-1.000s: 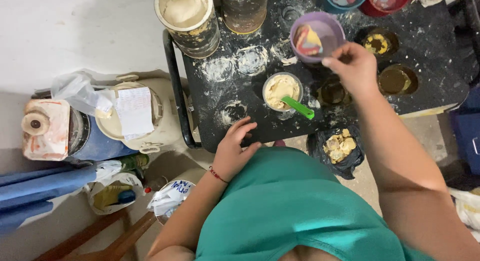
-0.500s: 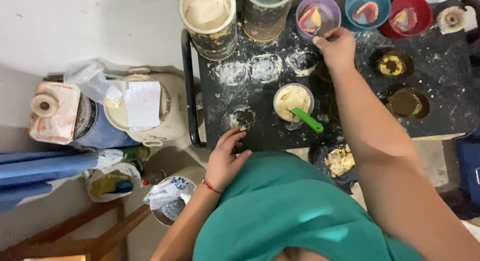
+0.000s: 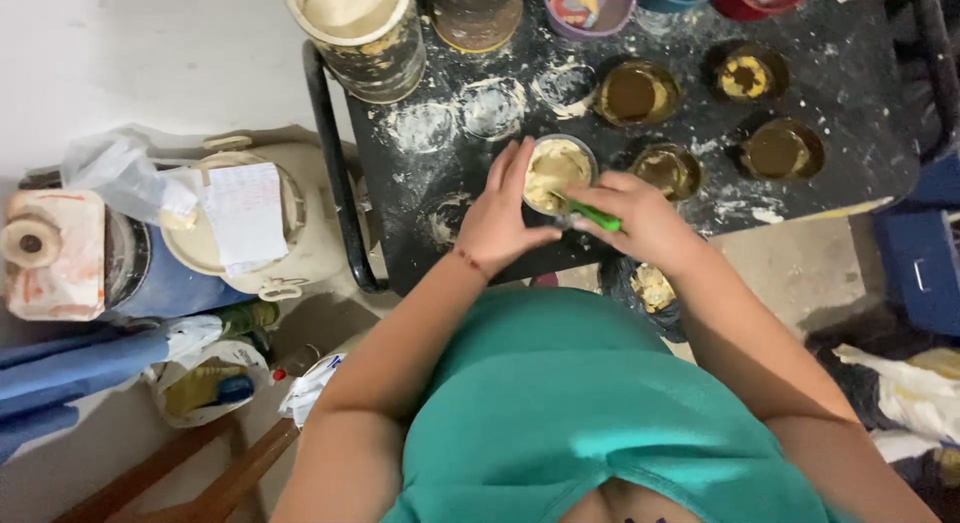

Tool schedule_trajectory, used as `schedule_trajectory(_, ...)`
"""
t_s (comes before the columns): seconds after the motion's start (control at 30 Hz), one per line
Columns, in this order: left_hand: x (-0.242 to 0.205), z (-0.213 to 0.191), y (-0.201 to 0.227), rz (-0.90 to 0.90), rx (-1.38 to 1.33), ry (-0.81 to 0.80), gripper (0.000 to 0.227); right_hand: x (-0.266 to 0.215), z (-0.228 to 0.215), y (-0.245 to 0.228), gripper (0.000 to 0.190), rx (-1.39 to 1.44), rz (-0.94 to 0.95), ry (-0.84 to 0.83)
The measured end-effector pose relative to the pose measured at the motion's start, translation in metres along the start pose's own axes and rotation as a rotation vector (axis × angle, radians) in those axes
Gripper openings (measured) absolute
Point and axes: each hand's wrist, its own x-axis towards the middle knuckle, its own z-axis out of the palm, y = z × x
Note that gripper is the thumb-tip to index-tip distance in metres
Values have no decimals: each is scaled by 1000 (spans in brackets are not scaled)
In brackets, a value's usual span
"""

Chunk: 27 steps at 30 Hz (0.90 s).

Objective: The person mixes a white powder with a liquid in a small container using a green spatula. They then add a colorful, pliable material to the mixture and continue to stir. Finally, they use a metal tool to scrape and shape the mixture within the container.

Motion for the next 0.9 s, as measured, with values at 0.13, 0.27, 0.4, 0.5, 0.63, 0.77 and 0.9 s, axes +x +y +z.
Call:
schedule_trajectory(0.13, 25, 8, -10, 52, 101, -31, 118, 11, 6, 10, 25, 51, 20, 77)
schedule_trajectory(0.27, 28, 3, -9, 6, 89, -59, 116, 25, -16, -12, 26, 163, 120, 112)
schedule_trajectory(0.4, 26, 1, -5, -40, -33, -91, 115, 25, -42, -38, 23, 109, 158, -68)
schedule_trajectory(0.5, 26, 5, -5, -86, -75, -96, 116, 24, -33, -35, 17, 64, 106, -162)
schedule_trajectory(0.63, 25, 3, 4, -138, -88, -103, 114, 44, -16, -7, 20, 55, 68, -201)
schedule_trajectory(0.77, 24, 3, 1, -135, -128, -116, 114, 59, -30, 9, 15, 77, 34, -165)
schedule_trajectory(0.9, 23, 2, 4, -160, -187, -113, 112, 34, -36, 9, 16, 83, 108, -149)
